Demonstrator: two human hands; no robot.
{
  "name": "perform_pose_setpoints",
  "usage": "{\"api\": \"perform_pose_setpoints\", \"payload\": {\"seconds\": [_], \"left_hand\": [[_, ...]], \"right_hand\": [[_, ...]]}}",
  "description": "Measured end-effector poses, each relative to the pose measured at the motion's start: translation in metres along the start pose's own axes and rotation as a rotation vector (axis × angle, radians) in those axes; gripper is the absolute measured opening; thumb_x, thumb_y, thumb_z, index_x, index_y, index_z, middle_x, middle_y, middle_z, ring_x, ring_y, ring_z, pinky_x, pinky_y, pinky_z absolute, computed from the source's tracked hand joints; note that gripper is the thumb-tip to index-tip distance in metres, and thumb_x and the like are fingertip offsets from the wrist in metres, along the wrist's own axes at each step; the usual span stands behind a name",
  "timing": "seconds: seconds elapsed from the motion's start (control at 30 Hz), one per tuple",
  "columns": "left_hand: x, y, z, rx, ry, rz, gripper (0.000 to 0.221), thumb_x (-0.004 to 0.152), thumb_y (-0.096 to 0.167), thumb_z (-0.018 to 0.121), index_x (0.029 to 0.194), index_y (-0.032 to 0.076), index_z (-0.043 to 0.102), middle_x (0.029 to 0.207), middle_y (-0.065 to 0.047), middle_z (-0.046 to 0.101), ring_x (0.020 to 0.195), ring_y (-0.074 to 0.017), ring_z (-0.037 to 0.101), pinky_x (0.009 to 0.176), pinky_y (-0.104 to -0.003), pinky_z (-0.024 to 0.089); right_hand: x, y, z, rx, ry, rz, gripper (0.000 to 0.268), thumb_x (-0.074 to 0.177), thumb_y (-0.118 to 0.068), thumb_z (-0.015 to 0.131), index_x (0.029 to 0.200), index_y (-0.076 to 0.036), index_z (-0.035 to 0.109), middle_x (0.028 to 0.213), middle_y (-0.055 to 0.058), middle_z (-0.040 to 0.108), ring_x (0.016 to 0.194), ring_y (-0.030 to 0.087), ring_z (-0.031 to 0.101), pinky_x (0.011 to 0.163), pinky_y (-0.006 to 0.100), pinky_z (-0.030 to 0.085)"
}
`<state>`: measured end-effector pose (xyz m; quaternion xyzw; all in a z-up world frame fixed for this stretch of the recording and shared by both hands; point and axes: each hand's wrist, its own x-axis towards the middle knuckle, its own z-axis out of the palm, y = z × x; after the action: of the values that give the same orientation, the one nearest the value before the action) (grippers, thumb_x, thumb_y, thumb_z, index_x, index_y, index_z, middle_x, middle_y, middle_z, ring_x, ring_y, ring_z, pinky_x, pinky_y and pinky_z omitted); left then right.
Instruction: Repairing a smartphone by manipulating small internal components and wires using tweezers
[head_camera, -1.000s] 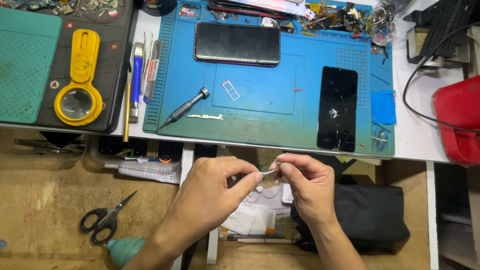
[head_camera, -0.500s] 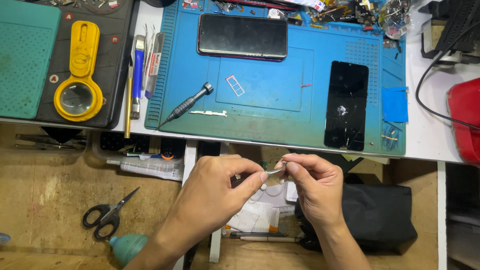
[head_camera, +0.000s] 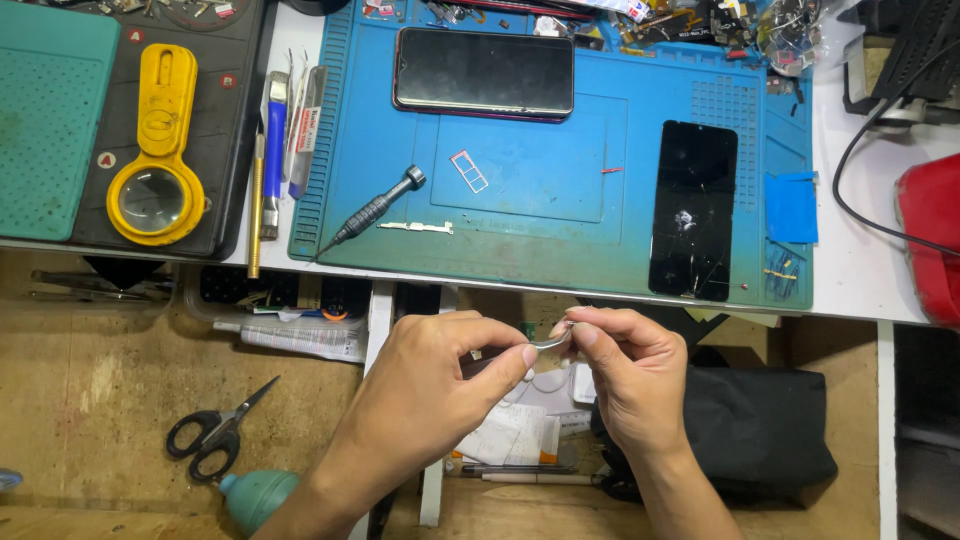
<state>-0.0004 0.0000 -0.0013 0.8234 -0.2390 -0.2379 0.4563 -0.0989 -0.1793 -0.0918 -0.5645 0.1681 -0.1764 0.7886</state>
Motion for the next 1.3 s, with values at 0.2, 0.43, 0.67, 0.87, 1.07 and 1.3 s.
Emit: {"api": "perform_pose_setpoints", "payload": {"seconds": [0.2, 0.43, 0.67, 0.87, 1.07, 1.3], "left_hand": [[0.0, 0.004, -0.001, -0.014, -0.019, -0.038, 0.023, 0.087, 0.03, 0.065, 0.083, 0.017, 0.083, 0.075, 0.006, 0.082, 0.064, -0.0102, 0.068, 0.057, -0.031, 0.047], [0.0, 0.005, -0.001, -0.009, -0.04, -0.096, 0.023, 0.086, 0.033, 0.066, 0.084, 0.018, 0.084, 0.075, 0.007, 0.082, 0.062, -0.0098, 0.066, 0.055, -0.03, 0.047], [-0.001, 0.004, -0.001, -0.001, -0.053, -0.073, 0.023, 0.086, 0.033, 0.067, 0.084, 0.018, 0.084, 0.075, 0.006, 0.082, 0.06, -0.0092, 0.066, 0.054, -0.03, 0.047], [-0.004, -0.006, -0.007, 0.02, -0.051, -0.047, 0.023, 0.086, 0.034, 0.067, 0.084, 0.019, 0.085, 0.081, 0.008, 0.086, 0.066, -0.0067, 0.073, 0.052, -0.028, 0.052], [0.003, -0.004, -0.031, 0.033, -0.008, -0.131, 0.022, 0.085, 0.034, 0.071, 0.092, 0.019, 0.085, 0.093, 0.008, 0.088, 0.084, -0.0047, 0.079, 0.071, -0.024, 0.055], [0.036, -0.044, -0.028, 0.431, 0.311, 0.152, 0.026, 0.091, 0.018, 0.076, 0.115, 0.01, 0.074, 0.104, -0.008, 0.074, 0.086, -0.0292, 0.07, 0.071, -0.044, 0.053]], "right_hand": [[-0.001, 0.0, 0.001, 0.009, 0.01, -0.003, 0.012, 0.091, -0.003, 0.073, 0.102, 0.002, 0.076, 0.085, 0.02, 0.076, 0.071, 0.022, 0.069, 0.071, 0.03, 0.058], [-0.001, 0.0, 0.001, 0.025, -0.004, -0.02, 0.012, 0.092, -0.003, 0.072, 0.102, 0.002, 0.076, 0.086, 0.019, 0.076, 0.074, 0.022, 0.07, 0.072, 0.03, 0.059], [0.0, 0.004, -0.003, 0.044, -0.003, -0.015, 0.012, 0.092, -0.004, 0.073, 0.103, 0.001, 0.077, 0.086, 0.018, 0.076, 0.078, 0.023, 0.072, 0.071, 0.029, 0.059], [0.001, 0.01, -0.011, 0.173, 0.003, 0.015, 0.013, 0.092, -0.002, 0.073, 0.104, 0.003, 0.076, 0.085, 0.019, 0.074, 0.08, 0.024, 0.071, 0.073, 0.032, 0.061], [0.0, 0.01, -0.015, 0.239, -0.013, 0.033, 0.014, 0.091, -0.003, 0.075, 0.104, 0.003, 0.076, 0.084, 0.02, 0.073, 0.079, 0.025, 0.07, 0.072, 0.03, 0.06], [-0.003, 0.012, -0.021, 0.305, -0.028, 0.054, 0.015, 0.091, -0.006, 0.076, 0.104, 0.0, 0.077, 0.081, 0.017, 0.073, 0.078, 0.025, 0.069, 0.069, 0.03, 0.058]]}}
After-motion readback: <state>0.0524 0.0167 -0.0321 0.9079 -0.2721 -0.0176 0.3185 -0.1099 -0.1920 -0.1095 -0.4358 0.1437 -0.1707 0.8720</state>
